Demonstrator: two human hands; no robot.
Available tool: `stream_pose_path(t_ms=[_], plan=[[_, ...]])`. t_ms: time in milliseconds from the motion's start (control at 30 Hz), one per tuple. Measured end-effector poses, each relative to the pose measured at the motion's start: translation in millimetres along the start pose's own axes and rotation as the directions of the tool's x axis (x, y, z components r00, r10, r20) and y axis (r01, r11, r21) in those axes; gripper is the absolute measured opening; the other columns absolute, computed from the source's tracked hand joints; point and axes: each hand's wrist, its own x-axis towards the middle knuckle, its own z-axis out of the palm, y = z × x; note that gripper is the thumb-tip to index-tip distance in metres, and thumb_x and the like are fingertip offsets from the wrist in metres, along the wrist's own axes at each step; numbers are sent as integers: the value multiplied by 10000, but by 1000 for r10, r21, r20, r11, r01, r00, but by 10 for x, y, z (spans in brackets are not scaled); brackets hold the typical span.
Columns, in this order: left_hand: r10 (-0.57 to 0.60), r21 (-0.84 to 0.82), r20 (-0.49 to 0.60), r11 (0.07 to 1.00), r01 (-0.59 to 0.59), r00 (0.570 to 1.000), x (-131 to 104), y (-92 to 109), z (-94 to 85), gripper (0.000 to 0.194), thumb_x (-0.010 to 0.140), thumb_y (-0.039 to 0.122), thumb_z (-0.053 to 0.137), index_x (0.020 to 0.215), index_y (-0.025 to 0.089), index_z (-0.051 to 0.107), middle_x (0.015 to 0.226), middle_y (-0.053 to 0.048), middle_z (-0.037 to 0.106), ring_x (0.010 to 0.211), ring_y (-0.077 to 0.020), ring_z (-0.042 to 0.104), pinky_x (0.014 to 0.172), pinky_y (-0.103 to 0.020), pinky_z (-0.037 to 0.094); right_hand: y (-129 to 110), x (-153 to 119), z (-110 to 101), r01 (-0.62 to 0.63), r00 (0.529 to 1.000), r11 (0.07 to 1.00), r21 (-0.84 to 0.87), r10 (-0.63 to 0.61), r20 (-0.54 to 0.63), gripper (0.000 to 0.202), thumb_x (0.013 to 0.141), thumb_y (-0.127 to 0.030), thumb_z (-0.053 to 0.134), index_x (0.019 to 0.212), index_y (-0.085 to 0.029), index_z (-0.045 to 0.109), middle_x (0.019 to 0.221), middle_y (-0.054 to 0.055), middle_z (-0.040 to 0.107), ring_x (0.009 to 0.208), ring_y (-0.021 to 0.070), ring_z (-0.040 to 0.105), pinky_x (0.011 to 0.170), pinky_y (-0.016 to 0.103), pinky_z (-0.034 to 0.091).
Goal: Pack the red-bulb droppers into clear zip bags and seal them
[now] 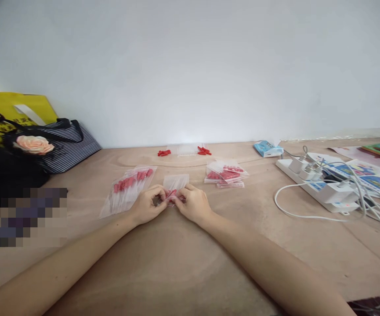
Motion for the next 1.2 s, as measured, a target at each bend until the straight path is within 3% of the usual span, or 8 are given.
stream_pose_path(t_ms=[100, 267, 500, 667, 800, 967, 1100, 1200], plan=[[1, 2, -14, 1000, -1, 1000, 2, -3, 2, 126, 683, 97, 493, 601, 170, 433, 710, -20, 557, 670, -142, 523, 623, -267, 425, 1, -2, 13, 14, 1000, 999, 32, -15, 23, 63, 749, -234, 553, 731, -185, 588, 703, 13, 558, 605, 103, 519, 541, 206, 387], [-19, 15, -48, 1000, 20, 999, -5, -21, 8, 122, 694, 111, 495, 616, 172, 424, 682, -1, 542, 624, -126, 502, 586, -252, 413, 22, -2, 4, 23, 999, 998, 65, -25, 23, 112, 731, -165, 538, 820, -186, 602, 704, 10, 535, 560, 92, 492, 517, 204, 386], [-39, 46, 47, 998, 37, 998, 30, -10, 8, 100, 713, 237, 567, 773, 170, 524, 713, 4, 544, 633, -128, 510, 584, -252, 428, 82, 26, 13, 54, 996, 997, 51, -58, 71, 85, 726, -207, 579, 802, -186, 611, 739, 25, 538, 620, 110, 506, 560, 218, 399], [-45, 90, 31, 995, 42, 998, 68, -5, 28, 182, 642, 62, 511, 789, 163, 548, 748, -1, 540, 637, -122, 513, 586, -241, 434, 95, 18, 16, 54, 994, 998, -32, -51, 97, 178, 713, -122, 514, 853, -188, 603, 780, 30, 536, 627, 113, 511, 570, 220, 405], [-36, 114, -16, 993, 38, 999, 61, -21, 34, 251, 630, 21, 462, 812, 163, 561, 817, -16, 547, 652, -123, 523, 605, -247, 443, 95, 15, 23, 48, 996, 993, -105, -39, 85, 225, 707, -99, 486, 876, -194, 599, 788, 28, 520, 646, 119, 513, 590, 224, 409], [-45, 117, -21, 992, 47, 999, 27, -32, 15, 246, 662, 62, 488, 869, 168, 568, 864, -25, 538, 640, -117, 521, 599, -249, 450, 144, 4, -44, 57, 995, 998, 32, -59, 75, 161, 736, -176, 542, 888, -183, 594, 776, 21, 492, 584, 93, 479, 574, 224, 417], [12, 93, 53, 996, -17, 999, -24, -35, -65, 292, 645, 86, 526, 923, 173, 549, 932, -41, 516, 680, -122, 528, 605, -242, 459, 258, -37, -227, 183, 968, 978, 98, -197, 155, 251, 729, -293, 597, 947, -171, 576, 829, 36, 509, 622, 98, 492, 590, 235, 420], [95, 147, 111, 983, -111, 989, -59, -56, -140, 284, 669, 105, 523, 946, 169, 537, 963, -59, 520, 775, -154, 547, 691, -273, 470, 345, -55, -346, 364, 918, 929, -59, -348, 191, 205, 770, -313, 553, 919, -177, 592, 845, 53, 550, 735, 142, 509, 656, 275, 392]])
